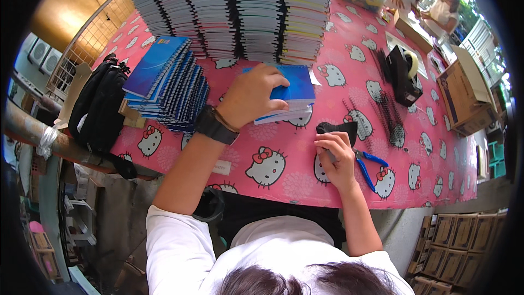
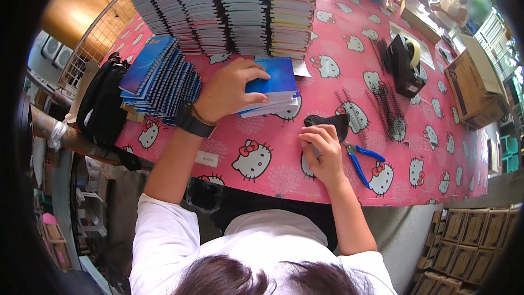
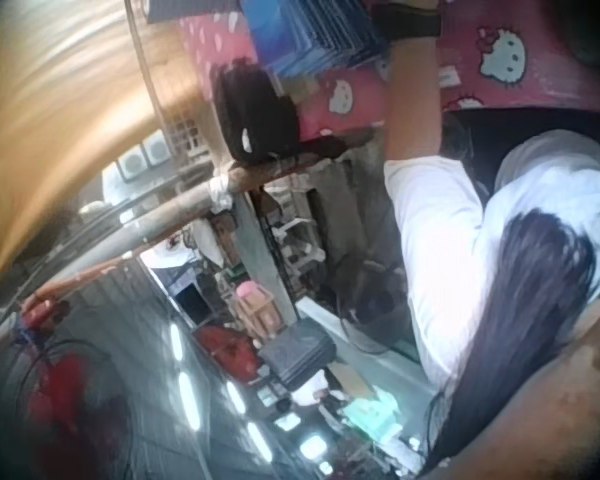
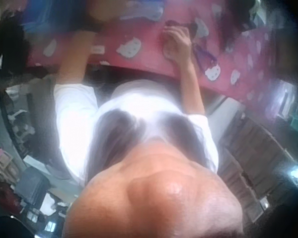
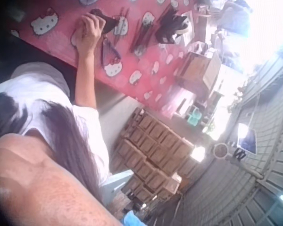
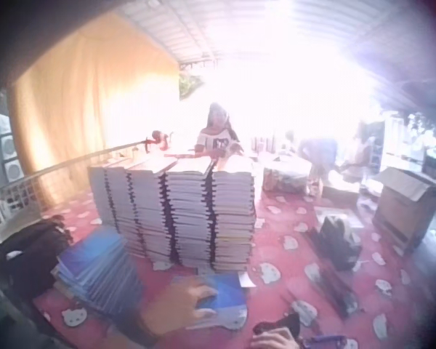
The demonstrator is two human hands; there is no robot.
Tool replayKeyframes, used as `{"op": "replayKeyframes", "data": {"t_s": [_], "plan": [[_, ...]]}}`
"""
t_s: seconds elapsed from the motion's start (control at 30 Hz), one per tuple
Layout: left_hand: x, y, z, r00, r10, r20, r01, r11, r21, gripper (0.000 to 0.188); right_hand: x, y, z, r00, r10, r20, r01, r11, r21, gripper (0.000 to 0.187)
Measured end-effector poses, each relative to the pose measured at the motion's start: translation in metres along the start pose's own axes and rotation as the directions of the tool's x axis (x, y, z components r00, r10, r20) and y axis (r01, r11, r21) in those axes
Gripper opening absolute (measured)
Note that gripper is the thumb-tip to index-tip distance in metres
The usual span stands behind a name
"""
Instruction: The person assembles notebooks by threading a plastic spiral through the holes of a paper stack and covers, then cuts the excess spiral using pliers.
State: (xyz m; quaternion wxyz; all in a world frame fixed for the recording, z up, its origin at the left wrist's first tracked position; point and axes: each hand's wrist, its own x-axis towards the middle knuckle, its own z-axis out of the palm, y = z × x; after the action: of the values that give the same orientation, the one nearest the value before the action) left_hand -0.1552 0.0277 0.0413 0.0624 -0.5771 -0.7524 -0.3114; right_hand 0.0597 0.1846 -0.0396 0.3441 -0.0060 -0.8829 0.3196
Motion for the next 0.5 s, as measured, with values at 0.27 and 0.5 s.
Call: {"op": "replayKeyframes", "data": {"t_s": [0.27, 0.5], "plan": [[0.008, -0.01, -0.002, 0.999, -0.004, 0.048, 0.009, 0.994, -0.109, 0.039, 0.001, -0.002, -0.001, 0.999, 0.032, -0.004, -0.032, 0.998, 0.046, 0.017], [0.01, -0.012, -0.004, 0.998, 0.036, 0.057, -0.031, 0.995, -0.091, 0.039, 0.002, -0.002, -0.002, 0.999, 0.043, -0.006, -0.042, 0.997, 0.064, 0.017]]}}
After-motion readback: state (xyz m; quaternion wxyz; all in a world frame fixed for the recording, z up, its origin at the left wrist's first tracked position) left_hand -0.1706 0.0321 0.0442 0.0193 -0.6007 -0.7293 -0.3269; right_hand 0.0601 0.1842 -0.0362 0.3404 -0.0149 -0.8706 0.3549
